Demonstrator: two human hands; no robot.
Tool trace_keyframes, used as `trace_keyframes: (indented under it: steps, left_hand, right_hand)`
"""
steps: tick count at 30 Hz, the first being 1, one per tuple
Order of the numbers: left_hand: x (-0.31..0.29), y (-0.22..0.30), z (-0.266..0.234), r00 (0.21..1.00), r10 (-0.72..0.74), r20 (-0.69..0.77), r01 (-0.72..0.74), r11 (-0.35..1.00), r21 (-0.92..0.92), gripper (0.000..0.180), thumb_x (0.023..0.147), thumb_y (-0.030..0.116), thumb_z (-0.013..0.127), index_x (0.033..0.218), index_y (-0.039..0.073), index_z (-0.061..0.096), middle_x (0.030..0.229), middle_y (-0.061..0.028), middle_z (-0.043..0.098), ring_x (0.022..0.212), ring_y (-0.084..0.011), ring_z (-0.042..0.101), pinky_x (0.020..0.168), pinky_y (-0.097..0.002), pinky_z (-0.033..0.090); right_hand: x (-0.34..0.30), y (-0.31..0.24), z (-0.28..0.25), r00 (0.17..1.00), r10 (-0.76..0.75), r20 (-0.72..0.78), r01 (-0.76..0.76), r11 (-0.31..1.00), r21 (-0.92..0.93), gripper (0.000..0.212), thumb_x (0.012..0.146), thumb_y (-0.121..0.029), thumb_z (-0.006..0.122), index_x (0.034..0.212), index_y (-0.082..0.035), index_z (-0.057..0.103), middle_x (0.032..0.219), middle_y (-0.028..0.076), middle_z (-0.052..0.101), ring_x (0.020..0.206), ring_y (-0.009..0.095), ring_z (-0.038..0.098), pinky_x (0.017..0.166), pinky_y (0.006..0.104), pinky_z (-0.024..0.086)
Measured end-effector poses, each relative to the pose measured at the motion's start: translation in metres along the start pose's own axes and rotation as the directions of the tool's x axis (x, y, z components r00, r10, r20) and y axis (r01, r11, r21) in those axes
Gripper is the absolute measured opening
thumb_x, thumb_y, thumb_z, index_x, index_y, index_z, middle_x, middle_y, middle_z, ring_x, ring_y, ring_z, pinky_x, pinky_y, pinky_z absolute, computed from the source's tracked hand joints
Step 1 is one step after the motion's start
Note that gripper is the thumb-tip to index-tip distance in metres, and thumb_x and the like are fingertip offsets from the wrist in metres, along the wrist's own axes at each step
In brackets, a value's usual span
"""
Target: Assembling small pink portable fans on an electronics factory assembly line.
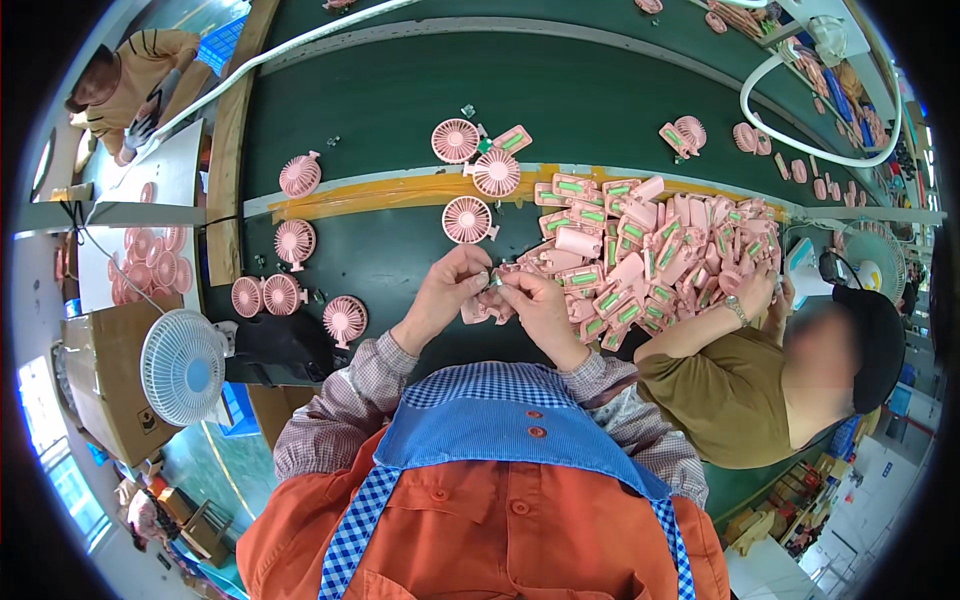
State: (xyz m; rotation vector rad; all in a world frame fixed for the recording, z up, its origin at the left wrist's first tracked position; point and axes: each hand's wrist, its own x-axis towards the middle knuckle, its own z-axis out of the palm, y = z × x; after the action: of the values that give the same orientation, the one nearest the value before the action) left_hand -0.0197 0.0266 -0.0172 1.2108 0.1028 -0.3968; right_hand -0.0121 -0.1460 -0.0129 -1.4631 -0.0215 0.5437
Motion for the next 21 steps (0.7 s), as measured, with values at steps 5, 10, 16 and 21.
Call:
trace_keyframes:
  steps: [5,10,16,21]
  left_hand:
    - [-0.002,-0.002,0.003,0.999,0.042,-0.023,-0.040,0.997,0.059,0.012,0.088,-0.004,0.047,0.094,0.006,0.047,0.082,0.0021,0.053,0.073,-0.0032,0.050,0.066,-0.0189,0.045]
    - [-0.006,0.008,0.009,0.998,-0.004,-0.066,0.021,0.968,0.252,0.009,0.089,-0.003,0.047,0.095,0.004,0.048,0.076,0.0024,0.053,0.064,-0.0028,0.050,0.055,-0.0178,0.044]
    - [-0.008,0.021,0.012,1.000,0.001,-0.021,0.006,0.941,0.339,0.015,0.087,-0.005,0.049,0.098,0.003,0.053,0.078,0.0006,0.057,0.069,-0.0042,0.054,0.058,-0.0179,0.046]
    - [-0.006,0.008,0.008,0.991,0.134,-0.018,-0.124,0.955,0.269,0.019,0.083,-0.008,0.051,0.099,0.001,0.056,0.085,-0.0014,0.054,0.076,-0.0075,0.056,0.064,-0.0200,0.048]
  right_hand:
    - [0.002,0.001,-0.002,0.994,0.069,0.082,-0.072,0.997,0.038,0.014,0.089,-0.004,0.052,0.094,0.006,0.060,0.078,0.007,0.064,0.064,0.012,0.061,0.059,0.0223,0.052]
    - [0.004,0.000,-0.005,0.978,0.145,0.150,-0.183,0.942,0.281,0.013,0.089,-0.005,0.052,0.092,0.005,0.061,0.076,0.006,0.063,0.064,0.011,0.059,0.059,0.0230,0.052]
    - [0.003,-0.002,-0.010,0.976,0.162,0.145,-0.200,0.933,0.298,0.012,0.089,-0.006,0.054,0.090,0.002,0.061,0.077,0.005,0.063,0.065,0.009,0.059,0.059,0.0216,0.051]
    - [0.000,-0.016,-0.002,0.991,0.089,0.099,-0.103,0.984,0.146,0.011,0.088,-0.005,0.055,0.086,0.003,0.061,0.075,0.004,0.062,0.063,0.008,0.058,0.056,0.0198,0.049]
